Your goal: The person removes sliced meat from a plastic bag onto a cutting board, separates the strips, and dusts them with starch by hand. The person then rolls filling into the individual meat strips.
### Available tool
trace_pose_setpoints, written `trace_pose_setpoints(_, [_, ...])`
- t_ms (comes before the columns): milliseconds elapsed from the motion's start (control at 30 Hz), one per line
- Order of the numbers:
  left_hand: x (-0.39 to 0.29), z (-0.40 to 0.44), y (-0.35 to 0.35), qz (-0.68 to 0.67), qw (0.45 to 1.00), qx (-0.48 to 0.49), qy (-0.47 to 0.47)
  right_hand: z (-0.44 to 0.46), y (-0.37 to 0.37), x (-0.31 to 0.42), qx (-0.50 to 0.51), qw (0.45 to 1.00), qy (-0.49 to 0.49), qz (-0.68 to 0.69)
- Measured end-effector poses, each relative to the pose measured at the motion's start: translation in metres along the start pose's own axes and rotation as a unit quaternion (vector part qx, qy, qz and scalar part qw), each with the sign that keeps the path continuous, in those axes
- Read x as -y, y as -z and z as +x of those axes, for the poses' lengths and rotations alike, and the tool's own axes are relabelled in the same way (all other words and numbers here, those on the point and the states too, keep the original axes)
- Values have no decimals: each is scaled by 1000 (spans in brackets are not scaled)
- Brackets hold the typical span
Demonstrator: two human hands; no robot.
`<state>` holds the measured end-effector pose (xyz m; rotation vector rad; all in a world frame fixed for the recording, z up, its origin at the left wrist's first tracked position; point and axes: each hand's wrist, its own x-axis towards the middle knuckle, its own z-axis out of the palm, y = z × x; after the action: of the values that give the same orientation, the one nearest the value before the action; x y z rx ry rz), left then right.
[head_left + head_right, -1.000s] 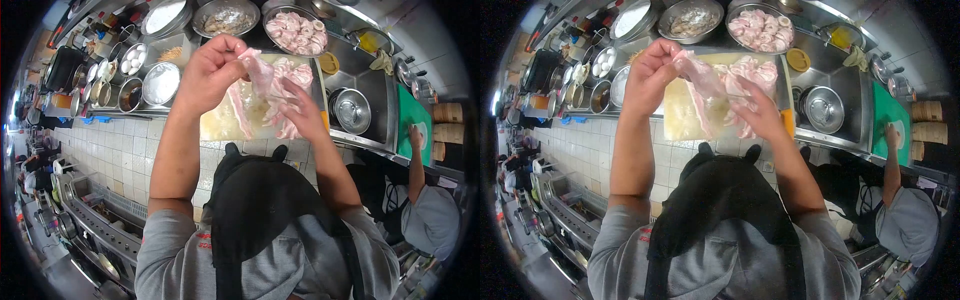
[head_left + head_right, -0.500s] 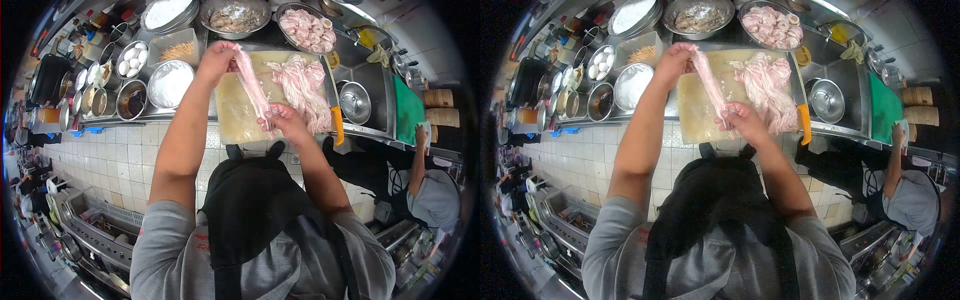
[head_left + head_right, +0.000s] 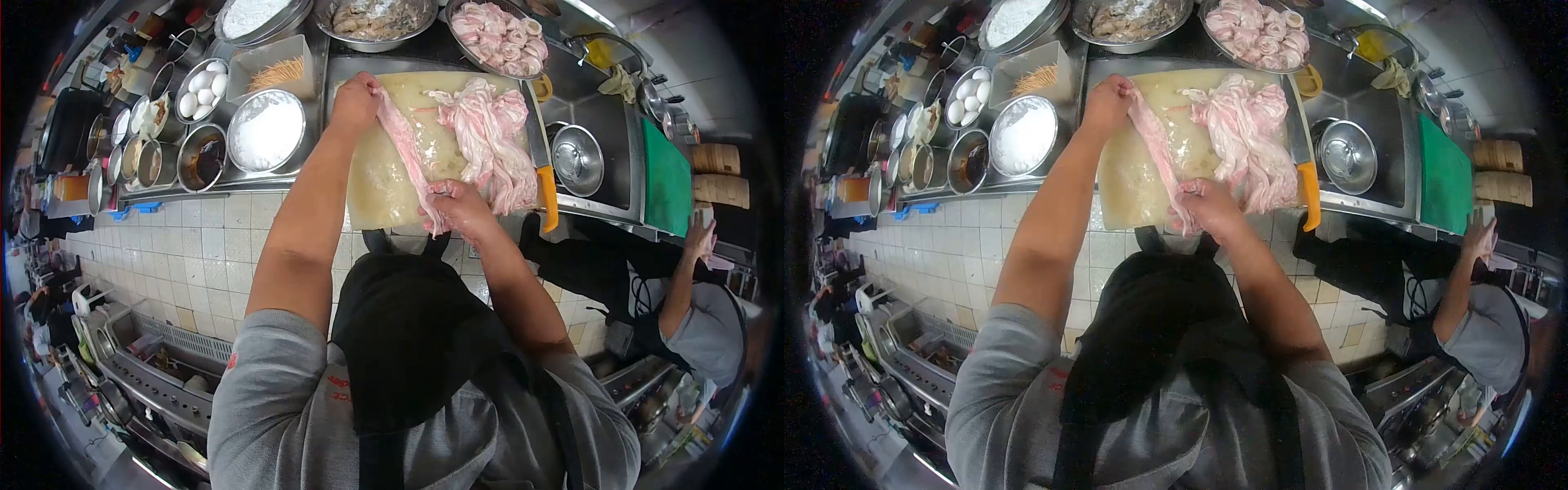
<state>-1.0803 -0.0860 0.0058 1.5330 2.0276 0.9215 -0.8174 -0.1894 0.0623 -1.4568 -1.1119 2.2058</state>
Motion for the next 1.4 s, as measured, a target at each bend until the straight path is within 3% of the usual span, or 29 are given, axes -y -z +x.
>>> trace_pose_setpoints(267, [1, 4, -9, 35, 995, -68, 58, -8, 26, -17, 80, 996, -32, 24])
trace_pose_setpoints(467, [-26, -42, -8, 54, 983, -171, 33, -24, 36, -24, 104, 993, -49, 18])
trace_pose_setpoints(533, [-35, -73, -16, 118, 968, -209, -78, -27, 41, -27, 114, 992, -42, 18])
trace_pose_setpoints(667, [-53, -151, -42, 286, 955, -34, -73, -27, 53, -30, 148, 989, -23, 12])
trace_pose_setpoints(700, [-59, -164, -43, 287, 954, -37, -73, -27, 56, -31, 149, 989, -21, 10])
trace_pose_setpoints(800, [-74, -194, -45, 248, 966, -21, -66, -32, 65, -33, 147, 989, -24, -1])
trace_pose_setpoints(933, [-82, -230, -35, 192, 974, 29, -113, -41, 76, -40, 113, 993, -35, 4])
trace_pose_setpoints(1000, [-80, -247, -19, 102, 974, 98, -174, -49, 83, -38, 102, 994, -40, -3])
trace_pose_setpoints(1067, [-72, -264, 4, 63, 979, 78, -177, -62, 83, -30, 29, 989, -28, -140])
trace_pose_setpoints(1133, [-50, -282, 31, -46, 991, 54, -111, -70, 86, -23, -22, 970, -9, -240])
trace_pose_setpoints(1233, [7, -313, 73, -8, 999, -19, -38, -76, 78, -4, -56, 950, 77, -297])
trace_pose_setpoints(1267, [29, -326, 85, -3, 999, -48, -12, -74, 64, 4, -56, 949, 82, -298])
trace_pose_setpoints(1333, [79, -355, 101, -6, 994, -99, 39, -66, 31, 29, -93, 886, 217, -398])
trace_pose_setpoints(1400, [122, -387, 114, -30, 983, -132, 123, -71, -38, 66, -62, 891, 244, -379])
